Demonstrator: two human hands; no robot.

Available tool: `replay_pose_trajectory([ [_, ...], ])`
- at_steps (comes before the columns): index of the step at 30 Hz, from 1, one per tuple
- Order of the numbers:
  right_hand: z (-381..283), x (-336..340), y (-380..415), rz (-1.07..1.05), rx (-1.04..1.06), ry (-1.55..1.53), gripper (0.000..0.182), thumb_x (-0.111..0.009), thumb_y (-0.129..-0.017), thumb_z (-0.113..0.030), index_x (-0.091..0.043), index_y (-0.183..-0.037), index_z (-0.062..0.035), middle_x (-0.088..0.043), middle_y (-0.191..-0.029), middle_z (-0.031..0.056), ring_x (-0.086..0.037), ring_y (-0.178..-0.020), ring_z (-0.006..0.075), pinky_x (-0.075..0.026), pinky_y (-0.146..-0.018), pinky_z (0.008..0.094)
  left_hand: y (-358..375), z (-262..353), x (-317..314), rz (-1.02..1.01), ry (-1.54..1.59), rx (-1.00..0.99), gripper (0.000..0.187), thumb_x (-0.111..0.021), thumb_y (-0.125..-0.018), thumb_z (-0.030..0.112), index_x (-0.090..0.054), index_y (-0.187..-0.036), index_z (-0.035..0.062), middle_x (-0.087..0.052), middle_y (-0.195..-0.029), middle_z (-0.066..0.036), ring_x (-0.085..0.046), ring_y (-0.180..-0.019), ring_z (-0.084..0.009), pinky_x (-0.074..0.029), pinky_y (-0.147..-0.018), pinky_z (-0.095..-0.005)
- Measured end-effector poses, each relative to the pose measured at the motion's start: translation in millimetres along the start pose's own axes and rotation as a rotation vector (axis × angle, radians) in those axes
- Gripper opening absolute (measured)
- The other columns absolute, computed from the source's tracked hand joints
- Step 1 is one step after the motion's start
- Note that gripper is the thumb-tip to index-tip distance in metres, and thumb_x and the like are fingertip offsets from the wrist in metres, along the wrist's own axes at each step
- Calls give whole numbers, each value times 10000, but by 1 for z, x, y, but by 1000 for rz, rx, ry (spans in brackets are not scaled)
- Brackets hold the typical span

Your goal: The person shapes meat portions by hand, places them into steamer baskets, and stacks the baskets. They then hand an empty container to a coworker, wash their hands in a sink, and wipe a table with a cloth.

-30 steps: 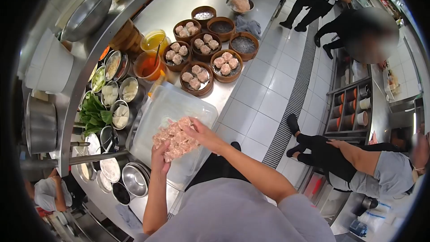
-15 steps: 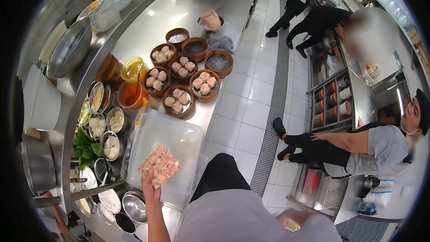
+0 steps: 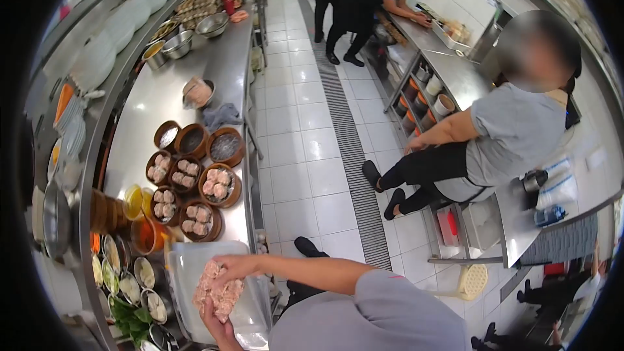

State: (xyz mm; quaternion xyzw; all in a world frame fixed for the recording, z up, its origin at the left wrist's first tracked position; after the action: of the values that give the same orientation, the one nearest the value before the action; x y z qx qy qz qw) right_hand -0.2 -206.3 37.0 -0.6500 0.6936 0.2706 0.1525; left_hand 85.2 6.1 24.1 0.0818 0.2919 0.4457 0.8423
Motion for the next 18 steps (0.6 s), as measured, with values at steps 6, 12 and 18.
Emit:
replay_pose_trajectory([
  [6,32,-23,-29,103,-1,-37,435,-815,-787,-105,-621,-1166,-19,-697,-1032,54,-668,-924,154,-555,-821,316,11,9,19,-37,-124,-62,571,-593,-966,291,-454,-1408,-43,-585,-1335,-172,-608,-1193,-265,-480,-1030,-386],
  [12,76,-38,-45,140,-156,-115,477,-840,-733,-68,-651,-1167,-21,-719,-1046,83,-691,-890,170,-582,-775,352,34,24,36,215,-207,183,500,-678,-936,208,-520,-1362,1,-614,-1248,-173,-640,-1059,-250,-565,-833,-364],
  [18,100,-46,-60,132,-117,-128,344,-838,-702,-58,-712,-1018,-7,-735,-939,101,-716,-820,206,-596,-726,365,36,11,65,132,-363,-61,584,-630,-951,303,-460,-1422,2,-521,-1400,-184,-536,-1254,-278,-454,-1040,-428],
])
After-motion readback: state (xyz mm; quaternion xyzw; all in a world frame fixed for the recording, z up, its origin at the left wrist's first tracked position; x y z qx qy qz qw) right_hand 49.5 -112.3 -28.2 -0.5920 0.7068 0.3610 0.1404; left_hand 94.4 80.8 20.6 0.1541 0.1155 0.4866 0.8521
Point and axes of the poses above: each hand's wrist, its own y-axis away from the middle knuckle, its own x-axis out of the back of the hand, z = x × y, the point moved 2 cm from there along -y, towards the middle knuckle
